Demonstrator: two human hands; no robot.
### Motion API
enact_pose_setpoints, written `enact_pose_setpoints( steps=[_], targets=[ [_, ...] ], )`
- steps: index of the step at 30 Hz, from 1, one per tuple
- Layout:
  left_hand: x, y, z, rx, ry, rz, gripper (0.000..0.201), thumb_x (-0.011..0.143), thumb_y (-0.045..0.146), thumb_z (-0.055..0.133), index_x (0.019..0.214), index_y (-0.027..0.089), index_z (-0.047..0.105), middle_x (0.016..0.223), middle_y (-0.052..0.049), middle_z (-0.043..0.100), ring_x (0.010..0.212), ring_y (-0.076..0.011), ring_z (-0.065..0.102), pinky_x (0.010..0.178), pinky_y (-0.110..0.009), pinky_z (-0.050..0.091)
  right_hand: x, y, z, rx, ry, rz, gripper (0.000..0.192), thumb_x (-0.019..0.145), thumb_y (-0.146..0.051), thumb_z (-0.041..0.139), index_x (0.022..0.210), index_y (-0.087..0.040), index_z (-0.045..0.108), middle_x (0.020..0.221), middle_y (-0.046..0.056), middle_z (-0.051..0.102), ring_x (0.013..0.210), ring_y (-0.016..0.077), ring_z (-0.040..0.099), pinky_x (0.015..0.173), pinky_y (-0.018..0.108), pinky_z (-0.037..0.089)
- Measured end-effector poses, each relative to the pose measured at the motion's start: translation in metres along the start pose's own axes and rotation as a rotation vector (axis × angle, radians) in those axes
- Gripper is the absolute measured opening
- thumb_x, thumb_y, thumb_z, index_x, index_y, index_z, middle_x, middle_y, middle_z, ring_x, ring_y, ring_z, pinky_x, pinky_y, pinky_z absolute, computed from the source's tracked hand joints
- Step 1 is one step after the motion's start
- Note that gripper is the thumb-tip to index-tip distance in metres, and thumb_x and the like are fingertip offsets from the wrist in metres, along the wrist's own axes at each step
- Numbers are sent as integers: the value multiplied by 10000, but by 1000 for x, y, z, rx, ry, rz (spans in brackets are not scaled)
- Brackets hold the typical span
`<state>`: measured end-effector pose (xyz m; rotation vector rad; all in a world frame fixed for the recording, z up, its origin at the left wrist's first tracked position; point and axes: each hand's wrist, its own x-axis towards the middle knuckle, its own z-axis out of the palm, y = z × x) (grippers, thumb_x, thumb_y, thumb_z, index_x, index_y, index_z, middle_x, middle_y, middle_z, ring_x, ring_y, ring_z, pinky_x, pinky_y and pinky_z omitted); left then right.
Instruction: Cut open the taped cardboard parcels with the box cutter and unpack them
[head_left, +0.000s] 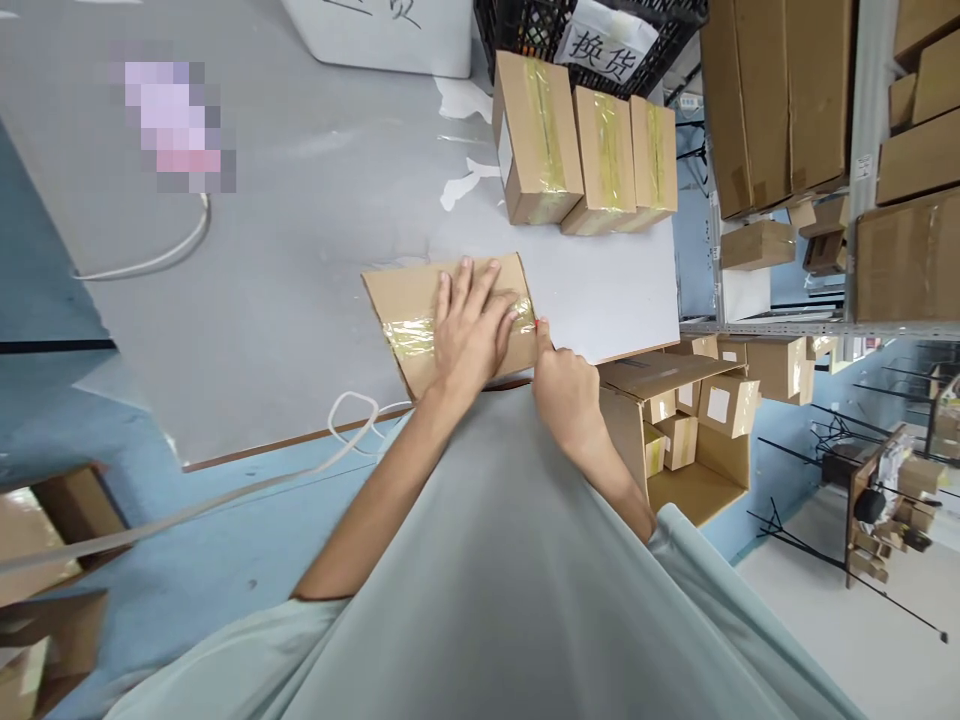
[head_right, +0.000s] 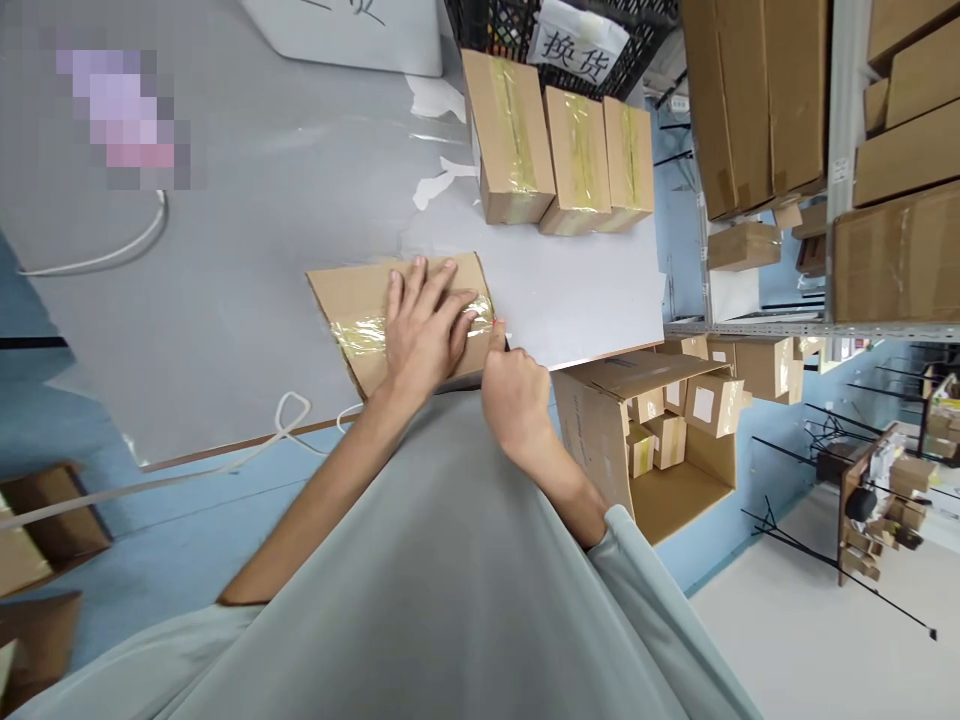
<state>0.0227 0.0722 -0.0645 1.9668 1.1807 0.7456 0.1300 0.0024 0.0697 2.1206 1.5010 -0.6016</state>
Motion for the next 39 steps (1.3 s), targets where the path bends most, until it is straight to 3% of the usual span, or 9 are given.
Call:
enact_pose_setpoints(
  steps=[5,10,17,23,30,39],
  targets=[
    [1,2,5,104,-28,17,409,1194,474,477,1431,316,771,1829,-37,534,1811,-334,286,1509,-637,112,-2,1,3,-19,2,31,756,1164,-85,468,1880,-141,234,1227,235,855,1162,284,873,993,347,674],
    [-5,3,10,120,-51,59,434,1201,455,465,1490,295,746,1842,-59,511,1813,-339,281,1506,-659,118,-10,0,10,-34,-31,46,806,1156,-72,457,1900,-172,163,1200,220,854,1102,270,883,910,309,687],
    [-5,1,14,97,-37,21,461,1203,509,461,1522,323,736,1843,-26,512,1822,-331,251,1512,-644,83,-12,1,16,11,3,44,739,1139,-18,402,1864,-108,293,1172,214,856,1087,255,880,891,281,679],
    [-7,1,14,99,-37,11,464,1199,509,471,1541,328,728,1847,-29,505,1825,-345,239,1507,-671,64,-13,8,22,61,-20,46,757,1138,-36,405,1877,-142,279,1174,209,847,1009,252,886,844,287,686],
    [-8,-1,15,184,-46,37,427,1204,470,486,1516,307,727,1862,-62,480,1823,-359,240,1491,-707,74,-16,16,28,107,-29,6,839,1142,-75,415,1909,-181,91,1179,208,845,982,241,880,799,260,681],
    [-9,-7,19,202,-47,9,408,1179,471,529,1496,337,749,1862,-34,483,1828,-342,227,1504,-664,55,2,25,32,192,-29,-63,802,1132,-28,400,1894,-149,178,1235,226,853,1109,254,878,906,294,687]
  ],
)
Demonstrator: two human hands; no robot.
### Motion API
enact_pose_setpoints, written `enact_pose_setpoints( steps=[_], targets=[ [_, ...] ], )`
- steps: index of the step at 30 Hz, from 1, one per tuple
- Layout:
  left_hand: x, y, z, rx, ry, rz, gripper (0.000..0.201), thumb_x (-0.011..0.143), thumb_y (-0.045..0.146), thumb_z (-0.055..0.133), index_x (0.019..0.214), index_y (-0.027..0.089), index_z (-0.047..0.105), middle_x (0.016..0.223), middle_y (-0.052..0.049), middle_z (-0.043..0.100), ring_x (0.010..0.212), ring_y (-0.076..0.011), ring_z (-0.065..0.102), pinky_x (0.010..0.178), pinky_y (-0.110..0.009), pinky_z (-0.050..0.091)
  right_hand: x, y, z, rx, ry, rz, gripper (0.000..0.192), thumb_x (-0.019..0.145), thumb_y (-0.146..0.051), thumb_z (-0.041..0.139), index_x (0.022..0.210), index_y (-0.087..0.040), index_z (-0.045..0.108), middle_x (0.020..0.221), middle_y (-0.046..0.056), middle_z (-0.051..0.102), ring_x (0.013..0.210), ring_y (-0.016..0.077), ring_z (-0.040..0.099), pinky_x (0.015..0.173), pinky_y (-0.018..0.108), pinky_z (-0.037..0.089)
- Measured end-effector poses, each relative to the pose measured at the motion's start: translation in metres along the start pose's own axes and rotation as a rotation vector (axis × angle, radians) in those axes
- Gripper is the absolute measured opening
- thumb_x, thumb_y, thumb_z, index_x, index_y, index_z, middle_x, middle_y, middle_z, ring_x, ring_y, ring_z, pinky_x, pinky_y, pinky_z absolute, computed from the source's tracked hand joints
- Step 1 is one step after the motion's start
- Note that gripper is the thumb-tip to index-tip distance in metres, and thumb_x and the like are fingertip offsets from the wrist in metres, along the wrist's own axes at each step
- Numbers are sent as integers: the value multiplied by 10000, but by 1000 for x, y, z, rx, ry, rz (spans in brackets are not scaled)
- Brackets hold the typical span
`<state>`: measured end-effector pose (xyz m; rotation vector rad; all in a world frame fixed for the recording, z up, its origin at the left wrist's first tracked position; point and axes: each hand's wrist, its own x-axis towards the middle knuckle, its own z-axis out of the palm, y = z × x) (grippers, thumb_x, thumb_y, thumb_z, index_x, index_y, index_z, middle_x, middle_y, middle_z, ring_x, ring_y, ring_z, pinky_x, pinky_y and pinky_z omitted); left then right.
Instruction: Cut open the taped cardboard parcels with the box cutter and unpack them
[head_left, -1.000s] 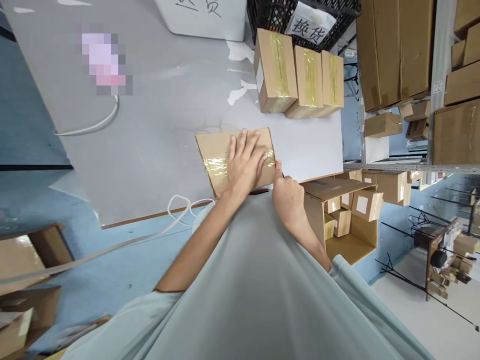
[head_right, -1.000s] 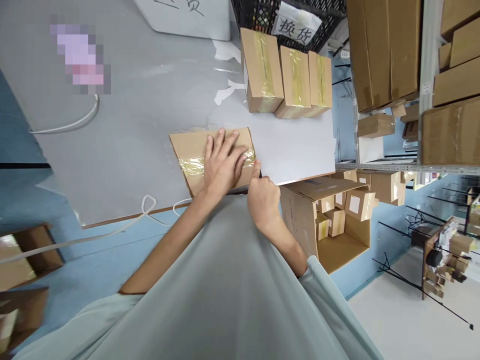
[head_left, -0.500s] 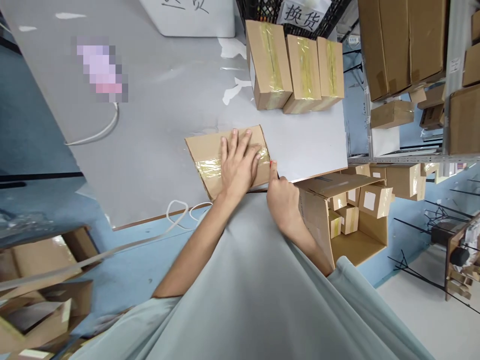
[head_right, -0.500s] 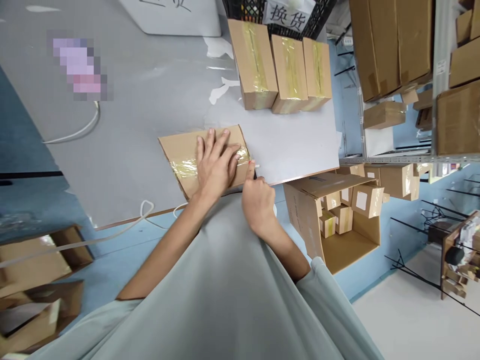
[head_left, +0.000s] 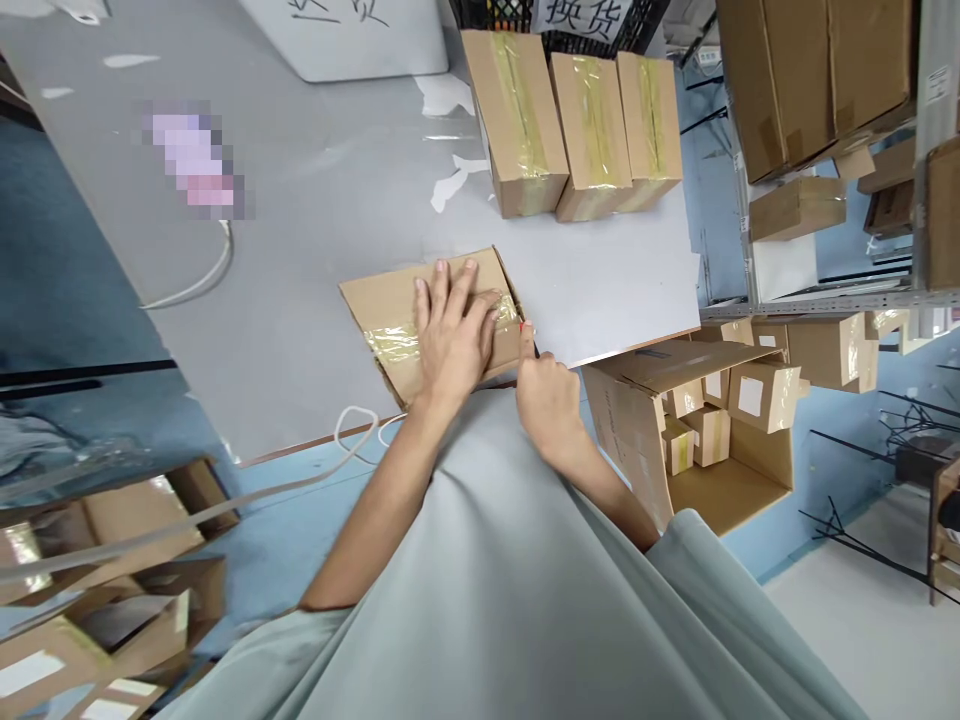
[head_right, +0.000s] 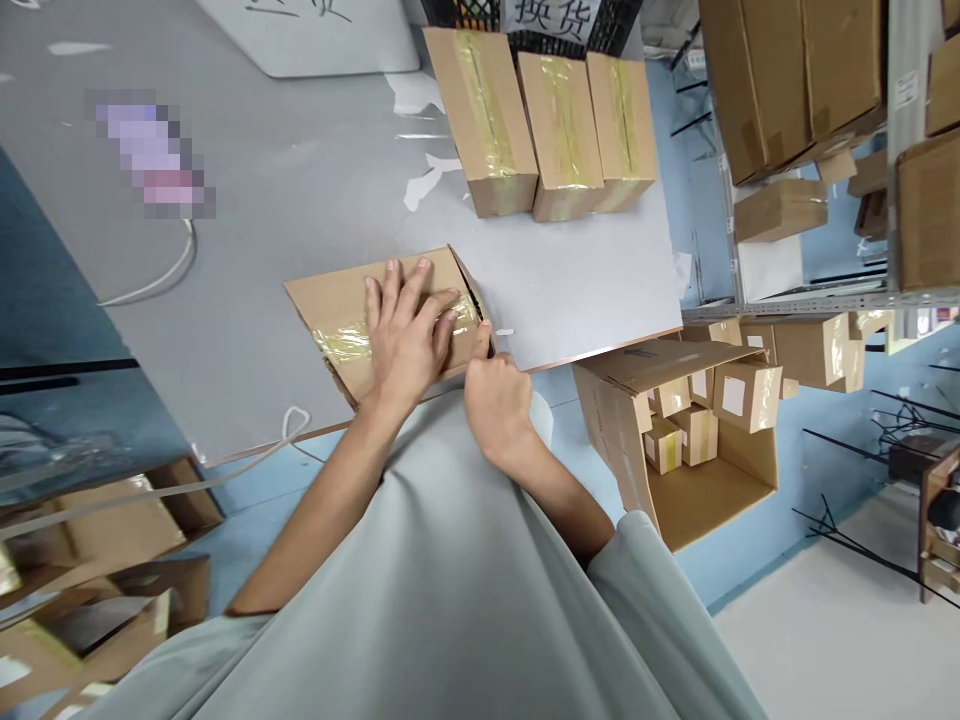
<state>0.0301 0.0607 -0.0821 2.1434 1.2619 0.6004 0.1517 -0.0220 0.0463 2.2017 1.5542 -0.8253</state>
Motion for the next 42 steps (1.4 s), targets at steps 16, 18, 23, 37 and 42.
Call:
enact_pose_setpoints(
  steps=[16,18,23,37,42],
  targets=[
    [-53,-50,-50,74,308,-343,761,1175,619,476,1840,265,366,1958,-145,239,1843,-380,136,1506,-643,157,161,108,93,910,299,105,346,1214,-401,439,1240,-144,669,1026,101,847,669,141,731,700,233,578],
    [-63,-75,-61,59,339,-362,759,1179,636,447,1834,260,377,1910,-154,361,1810,-362,279,1500,-599,242,198,98,108,1061,268,121,231,1179,-363,493,1131,-178,624,961,59,813,679,120,710,688,207,566],
    [-93,-127,-94,72,455,-467,762,1154,716,478,1737,227,513,1721,-181,600,1629,-364,559,1407,-542,435,225,41,125,1176,99,53,256,1102,-445,610,955,-245,546,782,-32,688,675,134,641,691,232,543],
    [-55,-208,-1,-474,282,-722,699,1136,601,367,1516,118,700,1578,-233,732,1475,-353,687,1291,-533,516,142,36,59,424,557,27,353,1101,-401,461,1204,-158,696,1130,212,832,1022,321,768,869,358,567],
    [-59,-218,-4,-554,237,-706,708,1116,640,438,1493,120,738,1602,-239,719,1534,-392,653,1343,-581,462,130,23,52,262,543,-10,400,1113,-365,424,1277,-140,711,1198,245,839,1098,332,791,946,386,598]
  ],
)
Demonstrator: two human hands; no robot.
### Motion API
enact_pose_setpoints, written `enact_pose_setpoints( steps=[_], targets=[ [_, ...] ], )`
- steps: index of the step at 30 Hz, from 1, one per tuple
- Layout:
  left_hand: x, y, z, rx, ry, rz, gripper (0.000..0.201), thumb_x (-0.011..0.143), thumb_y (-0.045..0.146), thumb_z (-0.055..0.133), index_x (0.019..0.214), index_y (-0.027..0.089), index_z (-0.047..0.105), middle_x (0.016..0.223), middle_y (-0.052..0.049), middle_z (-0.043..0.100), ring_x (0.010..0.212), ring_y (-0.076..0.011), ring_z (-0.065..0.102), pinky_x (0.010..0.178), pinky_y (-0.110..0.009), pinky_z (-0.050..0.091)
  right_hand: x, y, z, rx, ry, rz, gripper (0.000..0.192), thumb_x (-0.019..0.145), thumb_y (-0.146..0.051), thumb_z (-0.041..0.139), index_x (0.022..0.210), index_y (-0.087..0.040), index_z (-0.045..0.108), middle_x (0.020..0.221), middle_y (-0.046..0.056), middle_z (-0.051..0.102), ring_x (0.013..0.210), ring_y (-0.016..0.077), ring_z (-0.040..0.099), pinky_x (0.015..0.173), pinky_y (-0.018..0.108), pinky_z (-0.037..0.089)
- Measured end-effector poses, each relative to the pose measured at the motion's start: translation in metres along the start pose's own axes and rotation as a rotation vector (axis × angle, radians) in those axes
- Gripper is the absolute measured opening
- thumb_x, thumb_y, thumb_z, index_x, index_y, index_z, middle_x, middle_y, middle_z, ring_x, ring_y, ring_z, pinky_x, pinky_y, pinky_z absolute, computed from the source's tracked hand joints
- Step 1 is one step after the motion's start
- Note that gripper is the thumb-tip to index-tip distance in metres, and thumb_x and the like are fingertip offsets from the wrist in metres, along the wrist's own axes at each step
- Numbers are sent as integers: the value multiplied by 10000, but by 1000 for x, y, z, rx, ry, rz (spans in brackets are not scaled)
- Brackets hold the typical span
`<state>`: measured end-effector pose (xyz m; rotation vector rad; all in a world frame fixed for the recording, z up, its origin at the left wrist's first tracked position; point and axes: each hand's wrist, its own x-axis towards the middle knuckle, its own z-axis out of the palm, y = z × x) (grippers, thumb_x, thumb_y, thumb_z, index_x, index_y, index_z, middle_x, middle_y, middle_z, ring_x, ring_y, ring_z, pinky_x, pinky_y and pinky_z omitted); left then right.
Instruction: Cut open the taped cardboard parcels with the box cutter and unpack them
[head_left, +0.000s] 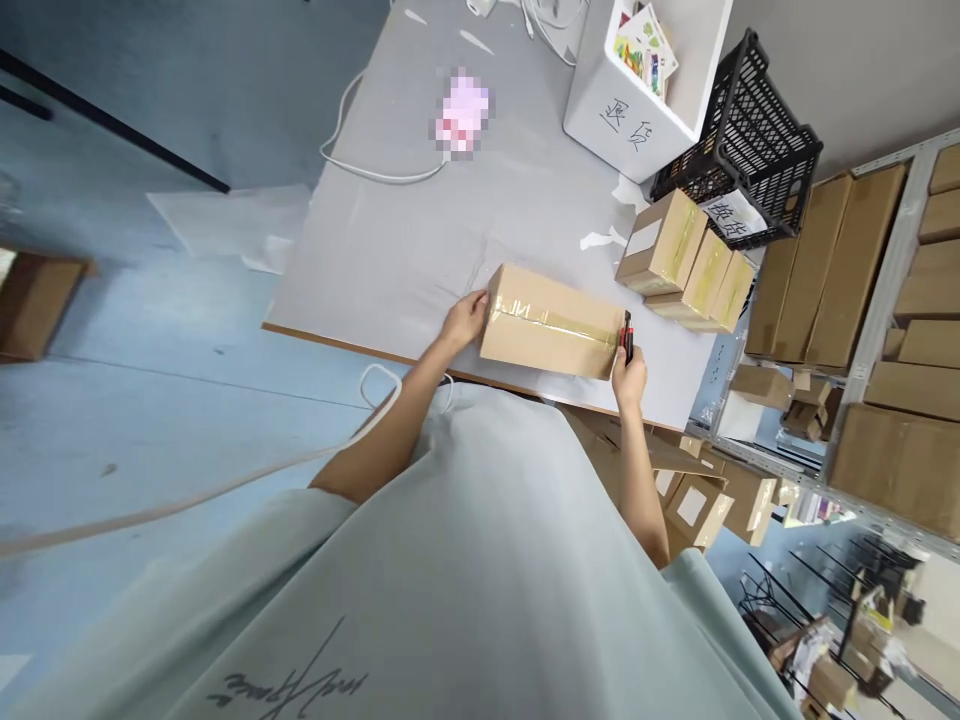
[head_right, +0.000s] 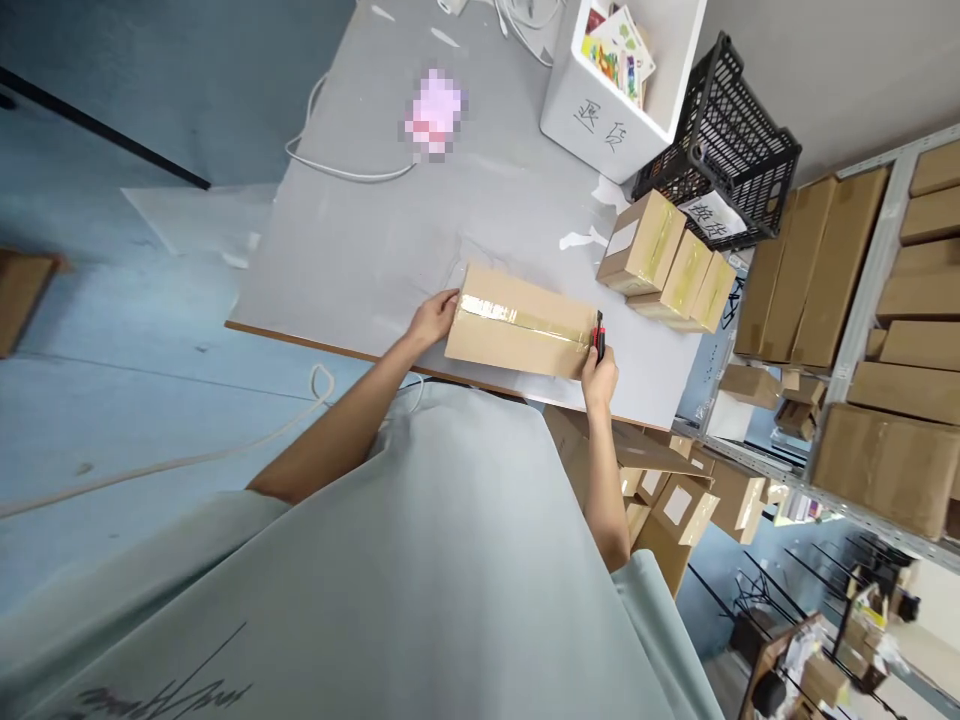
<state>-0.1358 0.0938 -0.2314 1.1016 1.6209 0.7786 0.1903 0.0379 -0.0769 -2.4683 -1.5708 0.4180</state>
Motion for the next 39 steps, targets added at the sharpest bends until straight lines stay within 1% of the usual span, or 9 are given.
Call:
enact_pose_setpoints(
  steps=[4,7,11,13,16,21,28,33,39],
  targets=[
    [-27,10,-29,-118,-43,243,788,1120,751,463,1673,213,623,1761,-184,592,1643,-360,560,1347,-553,484,-9,-22,-22,-42,27,-234,524,1132,-297,346,1539,-119,622,1478,249,768,1295,310,765,1118,429,590],
    [-47,23,-40,-87,-151,378,986,990,811,707,1773,243,514,1853,-197,458,1721,-397,452,1372,-582,453,-16,-61,-35,-102,-152,-481,547,1155,-263,355,1636,-133,581,1564,207,741,1367,276,740,1148,386,577],
    [-55,28,-43,-35,-220,379,961,967,744,765,1756,241,542,1880,-200,402,1749,-406,400,1415,-608,377,-20,-126,-37,-372,-492,-704,505,1236,-364,422,1684,-213,600,1478,144,795,1304,269,766,1078,318,556],
    [-52,25,-42,-55,-235,353,936,979,723,750,1756,248,537,1871,-198,415,1745,-402,405,1392,-606,416,-20,-153,-35,-520,-577,-742,503,1261,-414,408,1705,-259,588,1436,124,807,1253,273,779,1020,304,540],
    [-47,20,-41,-86,-252,349,963,970,729,758,1773,259,512,1853,-192,437,1748,-398,394,1370,-594,452,-18,-178,-31,-677,-623,-760,506,1278,-456,364,1695,-280,592,1395,124,813,1206,286,784,963,312,514],
    [-45,19,-40,-131,-273,373,957,975,708,764,1781,264,502,1836,-196,459,1704,-414,452,1300,-593,532,-14,-191,-29,-758,-624,-756,522,1282,-483,337,1702,-288,577,1390,133,812,1196,291,786,925,325,495],
    [-47,16,-36,-176,-277,366,983,970,742,757,1786,258,497,1833,-198,456,1684,-405,480,1292,-567,549,-13,-193,-27,-787,-625,-765,527,1281,-490,334,1702,-282,574,1375,143,809,1198,304,791,934,344,514],
    [-46,15,-35,-184,-281,348,974,980,716,763,1798,271,478,1838,-196,448,1668,-409,498,1278,-572,563,-19,-207,-27,-830,-644,-778,494,1278,-338,348,1728,-243,529,1391,188,792,1188,304,807,971,370,540],
    [-44,10,-32,-199,-281,325,1009,965,777,751,1797,276,478,1816,-194,474,1627,-397,550,1261,-535,587,-22,-215,-27,-865,-627,-834,458,1245,-195,360,1636,-174,596,1345,216,813,1235,319,818,974,376,578]
  ],
)
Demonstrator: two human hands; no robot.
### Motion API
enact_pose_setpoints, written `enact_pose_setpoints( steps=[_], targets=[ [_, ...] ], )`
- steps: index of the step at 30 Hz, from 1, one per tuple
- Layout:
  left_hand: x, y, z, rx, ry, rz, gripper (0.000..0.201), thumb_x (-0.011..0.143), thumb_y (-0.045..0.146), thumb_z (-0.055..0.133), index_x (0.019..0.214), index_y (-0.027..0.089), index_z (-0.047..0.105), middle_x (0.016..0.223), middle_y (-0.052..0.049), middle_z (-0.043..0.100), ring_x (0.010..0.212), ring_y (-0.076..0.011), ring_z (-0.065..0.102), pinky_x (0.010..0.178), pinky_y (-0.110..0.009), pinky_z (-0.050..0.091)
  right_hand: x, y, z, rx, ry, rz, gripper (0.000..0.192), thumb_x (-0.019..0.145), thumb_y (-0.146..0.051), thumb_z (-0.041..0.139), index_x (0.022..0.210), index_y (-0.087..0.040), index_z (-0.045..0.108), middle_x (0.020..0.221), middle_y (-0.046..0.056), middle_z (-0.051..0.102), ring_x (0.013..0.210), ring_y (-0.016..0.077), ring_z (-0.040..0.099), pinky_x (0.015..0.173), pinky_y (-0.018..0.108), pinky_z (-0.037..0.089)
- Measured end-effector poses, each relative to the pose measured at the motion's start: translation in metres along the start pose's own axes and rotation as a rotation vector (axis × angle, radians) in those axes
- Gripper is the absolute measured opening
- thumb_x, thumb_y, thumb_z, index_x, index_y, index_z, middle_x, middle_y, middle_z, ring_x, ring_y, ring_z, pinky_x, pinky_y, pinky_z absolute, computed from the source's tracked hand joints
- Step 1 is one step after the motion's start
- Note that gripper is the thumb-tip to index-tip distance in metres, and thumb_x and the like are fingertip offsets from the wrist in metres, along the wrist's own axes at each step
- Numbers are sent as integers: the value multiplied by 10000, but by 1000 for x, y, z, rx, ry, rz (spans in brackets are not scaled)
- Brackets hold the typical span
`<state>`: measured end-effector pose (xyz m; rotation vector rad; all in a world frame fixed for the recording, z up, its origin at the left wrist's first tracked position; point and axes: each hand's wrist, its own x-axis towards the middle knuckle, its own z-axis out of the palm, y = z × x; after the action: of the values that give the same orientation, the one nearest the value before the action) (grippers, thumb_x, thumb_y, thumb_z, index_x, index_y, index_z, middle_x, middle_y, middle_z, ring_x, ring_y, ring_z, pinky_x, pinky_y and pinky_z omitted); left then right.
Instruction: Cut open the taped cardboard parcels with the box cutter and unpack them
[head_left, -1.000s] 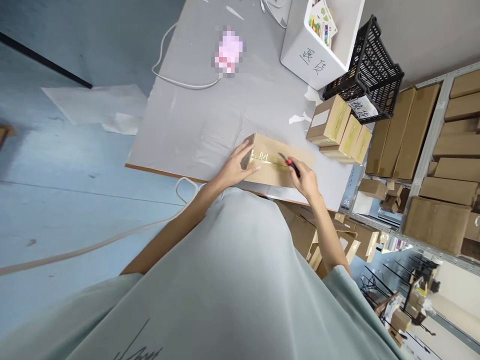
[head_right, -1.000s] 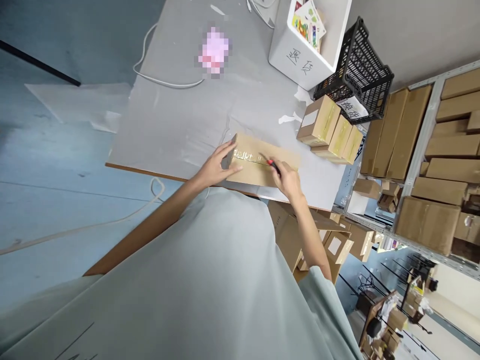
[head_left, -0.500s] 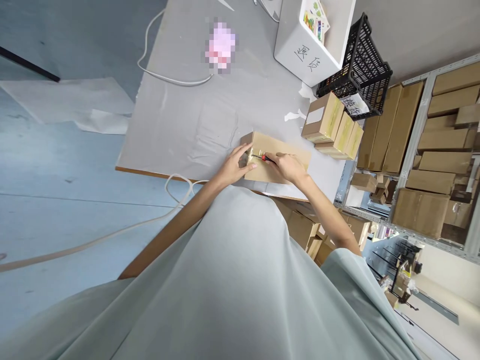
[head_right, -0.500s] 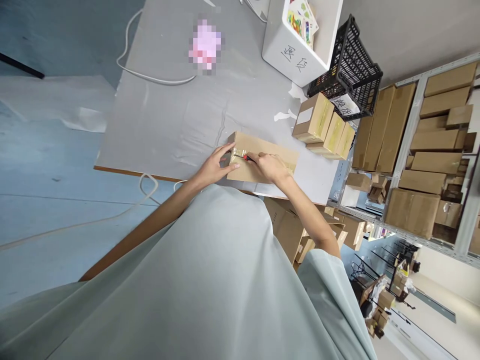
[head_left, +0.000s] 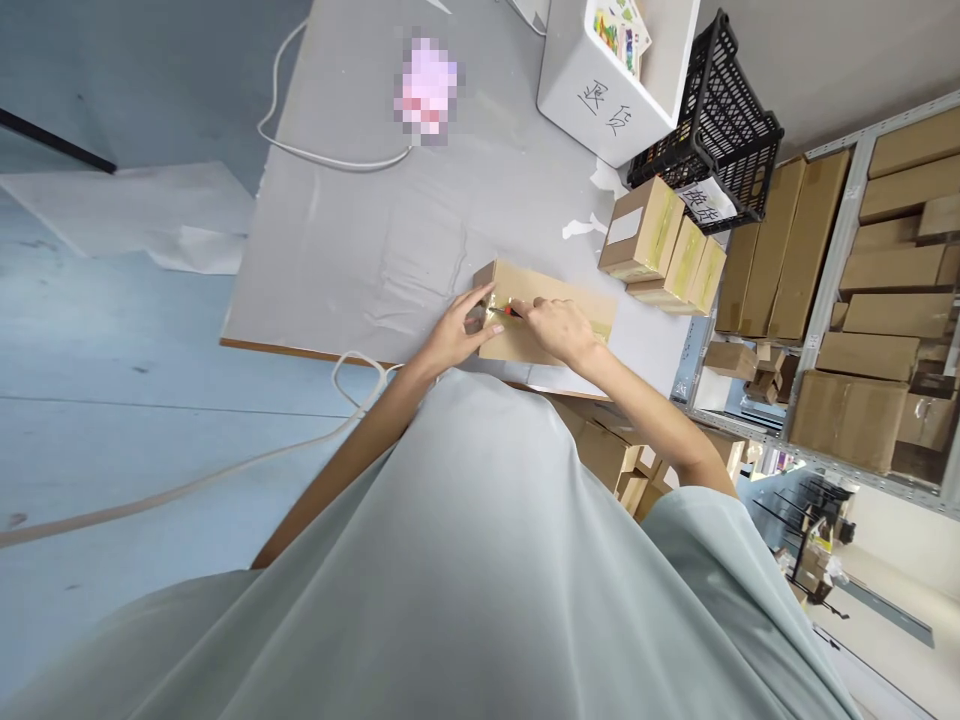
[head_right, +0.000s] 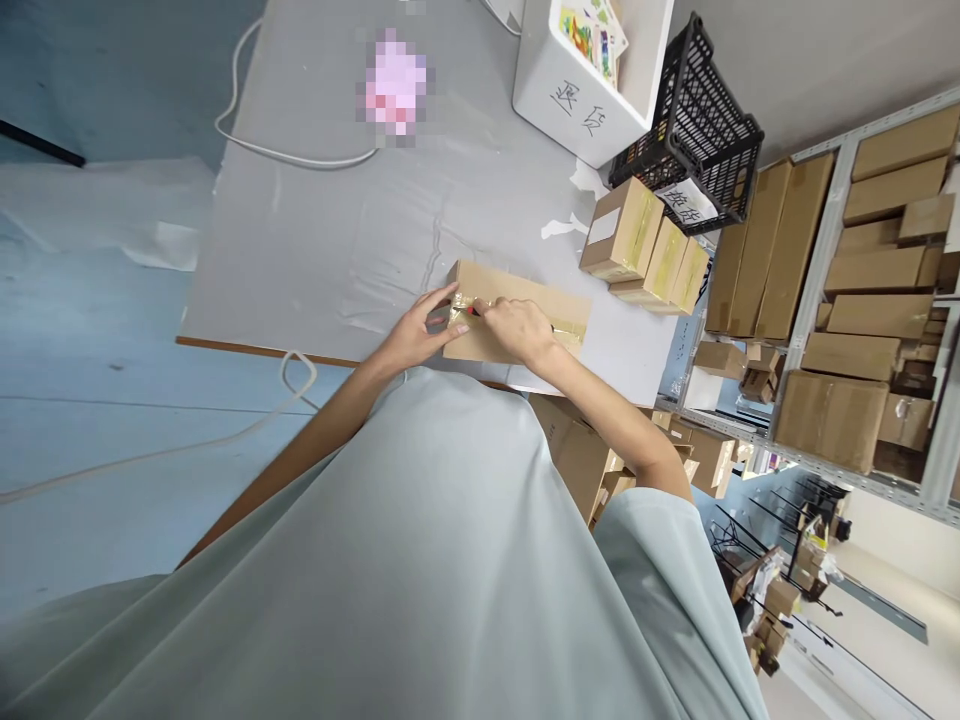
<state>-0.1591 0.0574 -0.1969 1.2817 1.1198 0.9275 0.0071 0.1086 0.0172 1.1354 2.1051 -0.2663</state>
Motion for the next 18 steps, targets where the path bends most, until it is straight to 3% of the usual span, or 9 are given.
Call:
enact_pose_setpoints(
  steps=[4,7,10,14,18],
  targets=[
    [0,-8,4,-76,43,-8,1071,915,836,789,1775,259,516,1781,-203,522,1591,-405,591,1255,-538,597,-4,11,8,-28,11,-44,503,1188,-71,355,1619,-155,601,1378,236,808,1270,319,815,976,388,597],
    [-1,-8,7,-107,90,-13,1079,903,838,814,1760,245,537,1767,-212,550,1568,-408,615,1252,-562,599,-16,34,22,-41,-14,-14,522,1167,-35,336,1570,-128,654,1360,245,819,1278,321,818,973,390,599],
    [-3,-4,10,-92,156,-28,1046,880,822,845,1719,253,585,1744,-201,590,1560,-412,630,1236,-579,613,-38,71,47,-41,-76,65,504,1162,-34,342,1491,-111,716,1328,249,832,1275,330,821,965,396,594],
    [-5,2,16,-48,261,-93,960,842,756,906,1626,261,653,1700,-178,646,1554,-380,653,1241,-544,617,-75,132,91,-47,-105,169,490,1188,-89,343,1521,-124,700,1326,256,825,1229,346,831,899,403,568],
    [-6,11,29,-41,396,-147,806,874,502,926,1550,155,659,1643,-197,695,1467,-321,718,1262,-523,606,-95,179,131,4,-70,178,474,1247,-234,328,1552,-189,689,1295,231,826,1171,329,829,863,376,517]
  ],
)
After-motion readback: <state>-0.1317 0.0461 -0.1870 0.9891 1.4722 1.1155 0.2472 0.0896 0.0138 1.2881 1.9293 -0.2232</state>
